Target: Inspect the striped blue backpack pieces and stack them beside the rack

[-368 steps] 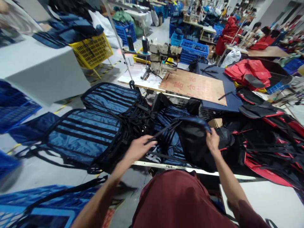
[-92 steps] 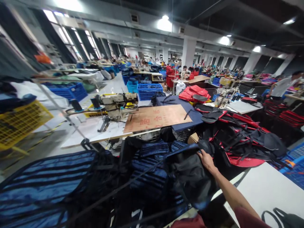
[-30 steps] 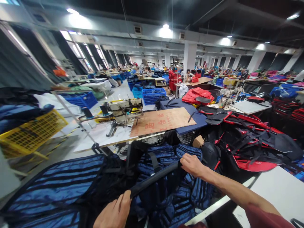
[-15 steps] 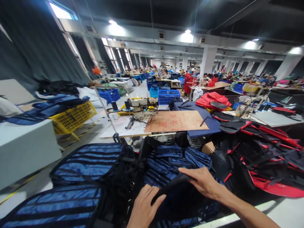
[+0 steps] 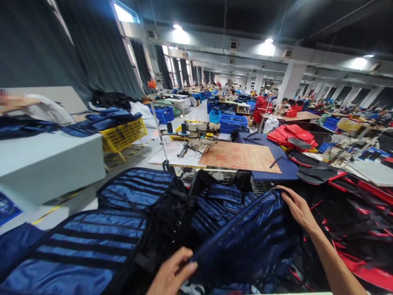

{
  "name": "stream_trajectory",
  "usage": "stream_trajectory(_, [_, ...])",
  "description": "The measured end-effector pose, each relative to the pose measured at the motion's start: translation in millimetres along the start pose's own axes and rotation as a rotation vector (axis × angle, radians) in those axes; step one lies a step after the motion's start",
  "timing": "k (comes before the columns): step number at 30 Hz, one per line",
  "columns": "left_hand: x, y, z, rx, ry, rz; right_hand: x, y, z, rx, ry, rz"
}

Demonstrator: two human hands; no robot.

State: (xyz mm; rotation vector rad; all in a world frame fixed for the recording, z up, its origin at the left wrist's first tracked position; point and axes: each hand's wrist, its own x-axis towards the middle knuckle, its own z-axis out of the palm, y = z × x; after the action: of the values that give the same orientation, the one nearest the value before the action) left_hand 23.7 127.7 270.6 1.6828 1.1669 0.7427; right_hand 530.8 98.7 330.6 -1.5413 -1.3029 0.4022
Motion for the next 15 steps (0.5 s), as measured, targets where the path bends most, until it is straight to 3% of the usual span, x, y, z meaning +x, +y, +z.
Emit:
stream_trajectory(4, [44.2, -7.3, -43.8, 0.473, 0.579, 0.346, -18.1, -16.9, 8.8, 0.044, -0.238, 0.011])
stream_trajectory(6, [50.2, -9.1, -55.6, 0.714, 0.754, 0.497, -30.5, -22.8, 11.6, 0.036, -0.364, -0.01])
stream_trajectory(8, [44.2, -5.1, -52.4, 0.904, 0.801, 0.621, -41.8, -21.0, 16.2, -0.037, -0.43, -0.047])
stream_trajectory(11, [28.9, 9.6, -26.0, 1.031, 0.719, 0.766, -55.6, -6.3, 31.9, -0.193, -0.464, -0.179])
stream_trajectory(13, [22.1, 20.5, -8.8, 0.981, 0.657, 0.818, -62.5, 4.1, 43.2, -0.244, -0.481, -0.292])
stream_trajectory(15, [18.3, 27.5, -3.8, 0.802, 0.614, 0.757, -64.1, 10.1, 47.0, -0.258, -0.497, -0.361])
